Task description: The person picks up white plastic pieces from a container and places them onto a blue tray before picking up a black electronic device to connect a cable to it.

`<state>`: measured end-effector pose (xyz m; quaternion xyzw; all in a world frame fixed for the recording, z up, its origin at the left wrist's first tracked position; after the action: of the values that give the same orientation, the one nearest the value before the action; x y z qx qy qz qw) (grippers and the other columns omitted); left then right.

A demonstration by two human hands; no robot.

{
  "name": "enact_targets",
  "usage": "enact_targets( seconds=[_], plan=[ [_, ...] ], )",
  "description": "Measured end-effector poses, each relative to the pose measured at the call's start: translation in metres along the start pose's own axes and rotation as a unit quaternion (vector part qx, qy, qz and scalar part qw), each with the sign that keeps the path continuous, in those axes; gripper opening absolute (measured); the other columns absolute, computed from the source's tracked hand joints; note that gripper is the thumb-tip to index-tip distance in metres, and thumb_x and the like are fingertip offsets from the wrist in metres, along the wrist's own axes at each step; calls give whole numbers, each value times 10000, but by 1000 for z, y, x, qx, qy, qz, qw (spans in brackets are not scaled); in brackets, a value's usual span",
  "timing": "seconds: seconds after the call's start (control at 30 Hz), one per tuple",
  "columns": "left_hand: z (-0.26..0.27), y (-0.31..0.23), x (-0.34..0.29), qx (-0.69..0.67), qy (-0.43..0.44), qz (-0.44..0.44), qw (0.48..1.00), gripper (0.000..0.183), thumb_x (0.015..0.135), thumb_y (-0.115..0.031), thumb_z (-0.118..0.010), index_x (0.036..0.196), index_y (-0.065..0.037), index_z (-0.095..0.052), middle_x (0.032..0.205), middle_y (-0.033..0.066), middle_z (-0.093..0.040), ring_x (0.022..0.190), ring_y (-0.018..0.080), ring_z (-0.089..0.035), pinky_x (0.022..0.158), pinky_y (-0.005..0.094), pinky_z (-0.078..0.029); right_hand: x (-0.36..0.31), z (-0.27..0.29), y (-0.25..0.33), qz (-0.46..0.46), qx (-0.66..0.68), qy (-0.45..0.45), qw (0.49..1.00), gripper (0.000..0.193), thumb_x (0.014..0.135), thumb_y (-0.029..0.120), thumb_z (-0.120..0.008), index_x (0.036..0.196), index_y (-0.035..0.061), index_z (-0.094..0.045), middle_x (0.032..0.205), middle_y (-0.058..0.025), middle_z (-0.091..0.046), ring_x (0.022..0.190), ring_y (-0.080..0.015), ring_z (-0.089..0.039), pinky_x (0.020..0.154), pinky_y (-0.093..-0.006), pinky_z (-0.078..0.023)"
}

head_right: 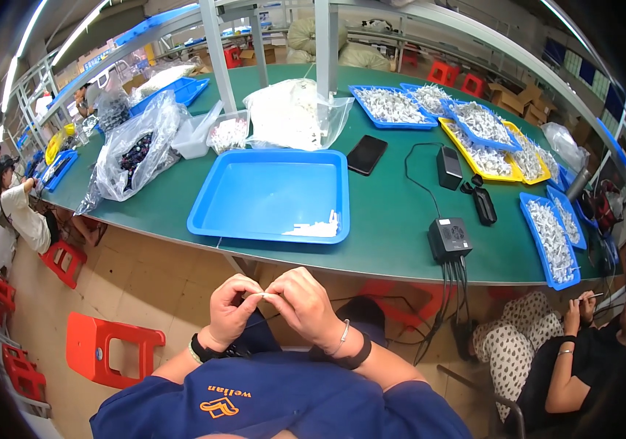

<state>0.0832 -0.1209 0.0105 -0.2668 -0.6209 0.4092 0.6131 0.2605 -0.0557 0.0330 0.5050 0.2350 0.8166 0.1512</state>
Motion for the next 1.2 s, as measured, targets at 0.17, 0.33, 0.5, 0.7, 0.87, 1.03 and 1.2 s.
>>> enact_targets(
  seconds=[0.17, 0.33, 0.5, 0.7, 0.87, 1.03, 1.2],
  plan=[
    [-2, 4, -1, -14, 14, 0, 1000, 105, 932, -68, -730, 1012, -19, -684, 985, 81, -668, 868, 160, -640, 759, 271, -502, 0, 3, -1, 0, -19, 4, 1000, 134, 852, 25, -754, 882, 31, -623, 846, -100, -639, 800, -293, -612, 708, -374, -508],
    [-2, 7, -7, -87, 2, 42, 995, 299, 958, -21, -681, 1249, -9, -612, 1087, 72, -629, 998, 157, -634, 897, 285, -514, 34, 14, -23, 0, -181, -83, 980, 145, 878, 113, -747, 881, 67, -611, 833, -89, -590, 812, -309, -574, 793, -434, -455],
    [-3, 8, -8, -69, 20, 61, 996, 264, 971, 22, -641, 1232, -8, -618, 1092, 66, -621, 994, 139, -629, 894, 264, -515, 49, 16, -79, -38, -321, -70, 944, 59, 881, 134, -696, 911, 97, -661, 888, -66, -626, 894, -291, -590, 830, -415, -433],
    [-3, 13, -11, -55, 27, 85, 994, 261, 1009, -4, -590, 1270, -12, -595, 1139, 76, -643, 981, 136, -626, 897, 267, -519, 38, 30, -70, -56, -306, -78, 947, 198, 874, 174, -713, 1050, 96, -669, 1034, -79, -640, 1026, -285, -586, 927, -427, -418],
    [-13, 13, -7, -60, 56, 87, 993, 233, 1011, 11, -573, 1242, -5, -602, 1131, 75, -641, 972, 134, -621, 890, 268, -521, 57, 94, -32, -26, -295, -101, 950, 250, 857, 223, -751, 1052, 94, -663, 1049, -81, -651, 1022, -288, -590, 910, -424, -426],
    [-19, 14, -8, -55, 73, 83, 992, 193, 1007, 28, -564, 1192, 7, -615, 1114, 77, -617, 963, 139, -617, 879, 271, -520, 63, 182, -35, -83, -448, -49, 889, 376, 865, 372, -744, 1106, 97, -656, 1075, -101, -642, 1051, -316, -595, 925, -440, -448],
    [-20, 12, -9, -47, 97, 98, 989, 184, 1001, 38, -569, 1174, 7, -620, 1120, 76, -612, 958, 139, -620, 872, 267, -517, 17, 242, -74, -389, -540, 108, 739, 869, 809, 696, -713, 1310, 6, -549, 1224, -245, -554, 1183, -402, -529, 994, -534, -437]
  ],
)
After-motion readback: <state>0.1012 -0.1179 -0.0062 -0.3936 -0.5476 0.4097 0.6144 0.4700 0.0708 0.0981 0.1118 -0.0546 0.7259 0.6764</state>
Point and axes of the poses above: each hand's wrist, its own x-axis towards the middle knuckle, its own z-axis out of the back of the hand, y = z × x, the point moved 1 cm from there along x, towards the middle knuckle
